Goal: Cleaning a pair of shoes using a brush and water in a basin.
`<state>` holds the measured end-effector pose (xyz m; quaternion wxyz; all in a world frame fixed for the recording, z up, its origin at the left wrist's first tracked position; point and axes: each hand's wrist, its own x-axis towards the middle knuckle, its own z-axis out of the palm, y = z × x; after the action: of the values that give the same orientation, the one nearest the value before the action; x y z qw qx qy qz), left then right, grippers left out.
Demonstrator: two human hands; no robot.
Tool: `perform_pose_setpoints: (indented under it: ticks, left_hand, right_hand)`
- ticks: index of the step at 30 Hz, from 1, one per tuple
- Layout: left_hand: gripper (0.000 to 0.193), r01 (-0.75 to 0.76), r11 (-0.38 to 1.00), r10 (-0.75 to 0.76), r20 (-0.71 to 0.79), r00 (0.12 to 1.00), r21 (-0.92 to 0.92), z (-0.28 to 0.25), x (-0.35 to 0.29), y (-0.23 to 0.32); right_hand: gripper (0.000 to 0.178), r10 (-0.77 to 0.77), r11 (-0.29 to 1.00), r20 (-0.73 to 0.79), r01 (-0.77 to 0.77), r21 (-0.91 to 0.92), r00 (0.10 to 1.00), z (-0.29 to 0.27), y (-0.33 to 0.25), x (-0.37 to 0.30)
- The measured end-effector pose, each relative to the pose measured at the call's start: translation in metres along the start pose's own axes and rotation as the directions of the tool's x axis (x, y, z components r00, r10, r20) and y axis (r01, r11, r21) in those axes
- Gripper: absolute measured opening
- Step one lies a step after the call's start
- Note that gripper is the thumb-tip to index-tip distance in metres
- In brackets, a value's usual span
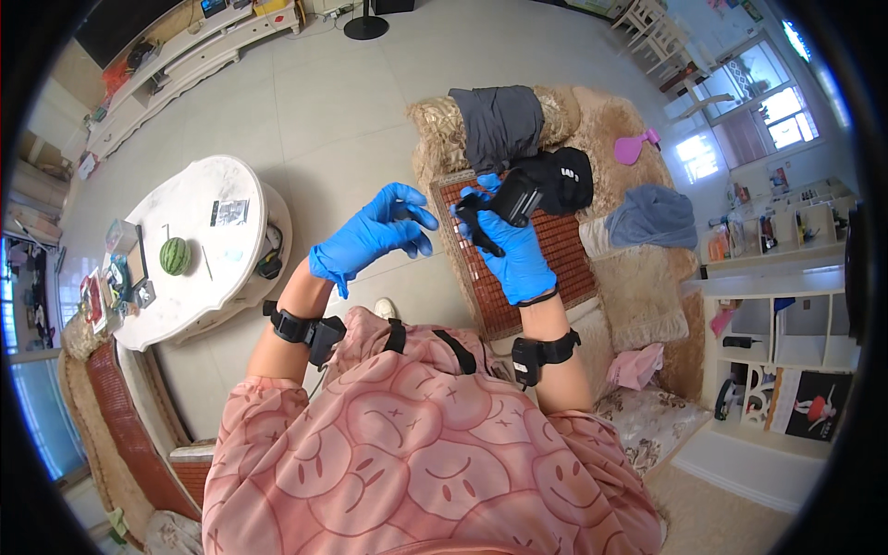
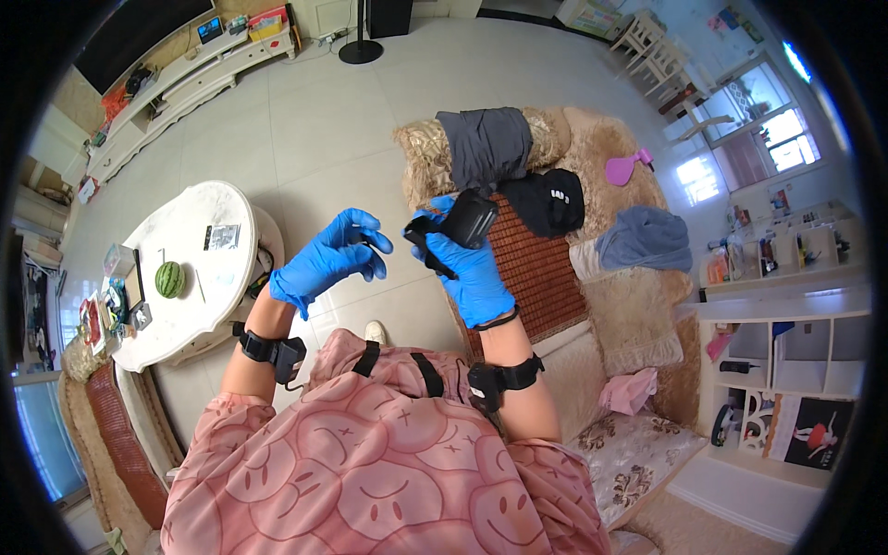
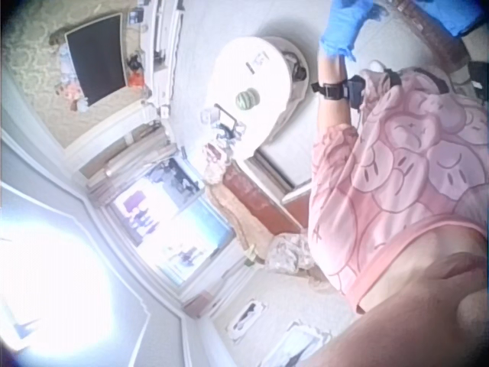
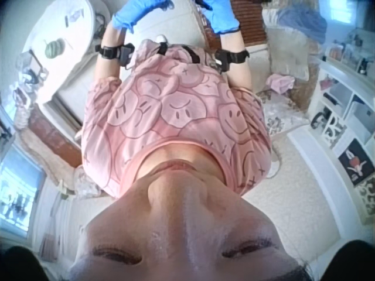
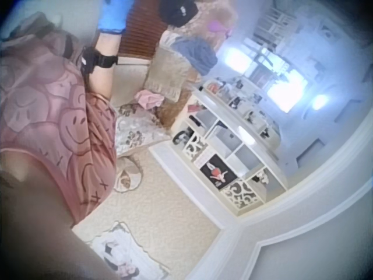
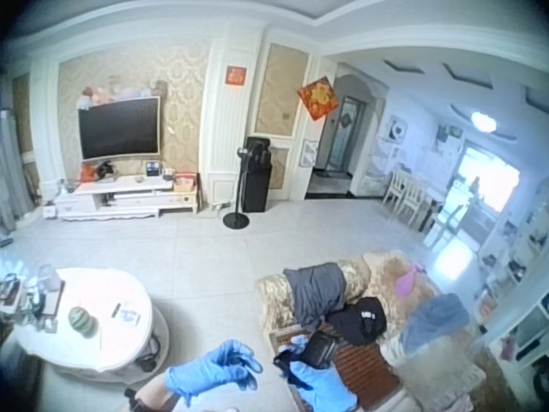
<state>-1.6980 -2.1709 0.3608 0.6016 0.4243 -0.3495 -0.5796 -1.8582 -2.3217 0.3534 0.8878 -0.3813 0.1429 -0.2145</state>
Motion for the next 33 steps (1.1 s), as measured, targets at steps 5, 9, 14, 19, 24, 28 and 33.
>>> perform_pose_setpoints:
  ticks: [5,9,14,19,24,28,33]
  left_hand:
    - [0.027,-0.026,0.997,0.039,-0.196,0.98,0.071,-0.006,0.008,-0.009]
    - [0.033,-0.023,0.996,0.044,-0.246,0.968,0.088,0.002,0.016,-0.016]
    - [0.027,0.041,0.969,-0.111,-0.28,0.953,-0.242,0.002,0.026,-0.026]
    - [0.024,0.149,0.879,-0.308,-0.299,0.903,-0.454,-0.013,0.024,-0.026]
    - [0.031,0.142,0.914,-0.257,-0.271,0.928,-0.381,-0.024,0.018,-0.028]
    - [0.062,-0.067,0.986,0.062,-0.041,0.997,-0.151,-0.005,0.012,0.006]
    - [0.061,-0.231,0.925,0.28,-0.128,0.951,0.302,0.035,-0.012,0.085]
  right_hand:
    - [0.039,-0.172,0.884,0.016,0.162,-0.439,0.985,0.017,0.014,0.011]
    - [0.043,-0.035,0.742,-0.001,0.026,-0.67,0.999,0.023,0.017,0.019]
    - [0.051,-0.242,0.67,0.031,0.19,-0.718,0.97,0.022,0.027,0.02]
    - [0.043,-0.005,0.882,-0.149,-0.065,-0.466,0.989,0.042,-0.004,0.007]
    - [0.042,0.289,0.921,-0.012,-0.281,-0.269,0.957,0.03,-0.02,-0.003]
    - [0.037,0.445,0.843,-0.005,-0.421,-0.334,0.895,0.044,-0.042,-0.008]
    - [0.035,0.28,0.815,-0.056,-0.268,-0.514,0.958,0.107,-0.101,-0.02]
